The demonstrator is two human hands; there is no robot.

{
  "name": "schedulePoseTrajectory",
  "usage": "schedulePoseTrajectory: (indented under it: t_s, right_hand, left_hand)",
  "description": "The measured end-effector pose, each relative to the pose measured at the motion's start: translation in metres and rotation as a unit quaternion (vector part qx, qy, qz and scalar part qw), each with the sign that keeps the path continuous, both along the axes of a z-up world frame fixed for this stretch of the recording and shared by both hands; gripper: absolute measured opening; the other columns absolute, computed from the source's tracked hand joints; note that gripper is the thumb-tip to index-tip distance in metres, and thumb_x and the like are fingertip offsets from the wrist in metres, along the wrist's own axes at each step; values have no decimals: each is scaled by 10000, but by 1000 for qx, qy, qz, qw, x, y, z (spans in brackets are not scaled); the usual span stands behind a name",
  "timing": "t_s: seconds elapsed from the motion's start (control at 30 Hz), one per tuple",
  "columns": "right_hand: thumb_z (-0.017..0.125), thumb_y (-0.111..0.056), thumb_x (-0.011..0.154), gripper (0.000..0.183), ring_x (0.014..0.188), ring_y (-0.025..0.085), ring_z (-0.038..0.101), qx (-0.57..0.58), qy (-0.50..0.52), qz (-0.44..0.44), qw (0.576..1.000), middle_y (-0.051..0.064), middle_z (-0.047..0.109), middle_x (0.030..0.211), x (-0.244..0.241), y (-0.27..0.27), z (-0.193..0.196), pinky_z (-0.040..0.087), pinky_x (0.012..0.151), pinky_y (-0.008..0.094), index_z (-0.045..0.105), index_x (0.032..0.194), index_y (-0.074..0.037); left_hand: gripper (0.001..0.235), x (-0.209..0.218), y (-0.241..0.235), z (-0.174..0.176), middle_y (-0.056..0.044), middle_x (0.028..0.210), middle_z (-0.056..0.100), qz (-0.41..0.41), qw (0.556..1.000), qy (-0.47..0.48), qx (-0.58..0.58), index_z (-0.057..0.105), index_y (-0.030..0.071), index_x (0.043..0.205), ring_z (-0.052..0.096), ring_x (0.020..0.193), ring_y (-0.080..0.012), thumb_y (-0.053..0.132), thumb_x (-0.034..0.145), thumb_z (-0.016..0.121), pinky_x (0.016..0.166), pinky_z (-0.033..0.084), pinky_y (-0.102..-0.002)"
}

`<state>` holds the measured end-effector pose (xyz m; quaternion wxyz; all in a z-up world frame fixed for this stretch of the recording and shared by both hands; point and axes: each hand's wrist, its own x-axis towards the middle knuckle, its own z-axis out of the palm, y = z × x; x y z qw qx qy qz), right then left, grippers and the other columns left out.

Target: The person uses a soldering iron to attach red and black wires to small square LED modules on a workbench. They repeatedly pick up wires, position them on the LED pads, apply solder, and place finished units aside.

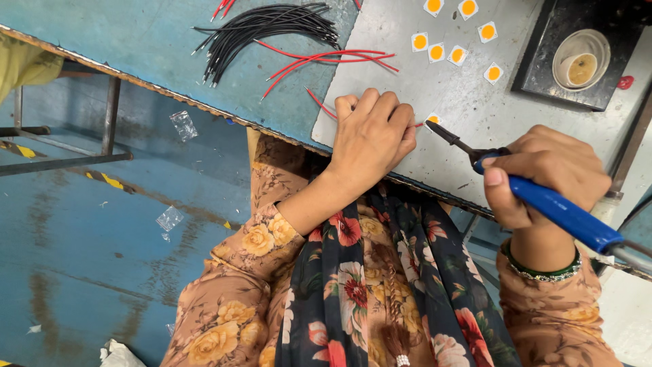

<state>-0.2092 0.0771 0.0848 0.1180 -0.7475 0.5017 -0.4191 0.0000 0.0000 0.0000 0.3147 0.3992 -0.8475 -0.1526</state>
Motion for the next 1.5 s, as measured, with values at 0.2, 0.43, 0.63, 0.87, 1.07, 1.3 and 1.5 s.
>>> schedulePoseTrajectory:
  t_s: [0.2, 0.43, 0.63, 0.87, 1.07, 1.3, 1.5]
  right_hand:
    - [693, -55, 977, 179, 527, 234, 585, -5, 12, 15, 1000, 112, 617, 691, 5, -2, 1, 445, 507, 304, 627, 824, 10]
    - [697, -50, 957, 213, 540, 249, 568, -8, 16, 13, 1000, 90, 600, 638, 11, -2, 0, 432, 490, 318, 615, 765, -11]
    - [672, -96, 992, 206, 526, 223, 578, -53, -71, -4, 996, 144, 629, 712, -11, 15, -15, 494, 525, 331, 579, 862, 33]
    - [690, -110, 931, 262, 470, 228, 517, -201, -190, -101, 956, 159, 563, 689, -40, 40, -58, 461, 451, 320, 477, 893, 36]
    - [693, -105, 1022, 280, 496, 222, 548, -164, -230, -134, 950, 165, 549, 753, -39, 53, -63, 541, 440, 338, 456, 977, 37]
    - [652, -158, 1074, 283, 541, 243, 550, -177, -235, -153, 944, 165, 532, 825, -44, 49, -68, 573, 489, 396, 506, 1007, 75]
    - [622, -286, 1179, 364, 719, 303, 605, -154, -296, -212, 919, 155, 525, 988, -58, 66, -98, 652, 632, 444, 508, 1167, 59]
  left_hand:
    - [134, 0, -1, 0, -5, 894, 532, -2, 1000, -1, -2, 640, 148, 863, 522, 940, -214, 196, 841, 764, 869, 324, -442]
    - [132, 0, -1, 0, -4, 888, 532, 1, 1000, -1, -6, 642, 149, 859, 519, 934, -213, 193, 841, 765, 862, 325, -440]
    - [135, 0, -2, 1, -4, 878, 533, -4, 1000, -1, -5, 638, 149, 846, 517, 925, -212, 190, 827, 765, 849, 324, -441]
    - [132, 0, -1, 1, -7, 884, 535, 0, 1000, -8, -17, 639, 147, 854, 519, 930, -212, 190, 838, 763, 851, 327, -438]
    - [141, 0, -1, -1, -9, 882, 535, -3, 1000, -13, -16, 635, 147, 846, 520, 925, -216, 205, 839, 764, 849, 330, -439]
    - [146, 0, -2, -1, -14, 874, 533, -6, 1000, -21, -17, 632, 151, 838, 525, 916, -226, 210, 817, 763, 844, 330, -446]
    - [130, 11, 5, 39, 12, 921, 564, -68, 996, 56, 7, 647, 174, 901, 551, 940, -205, 224, 873, 763, 878, 316, -430]
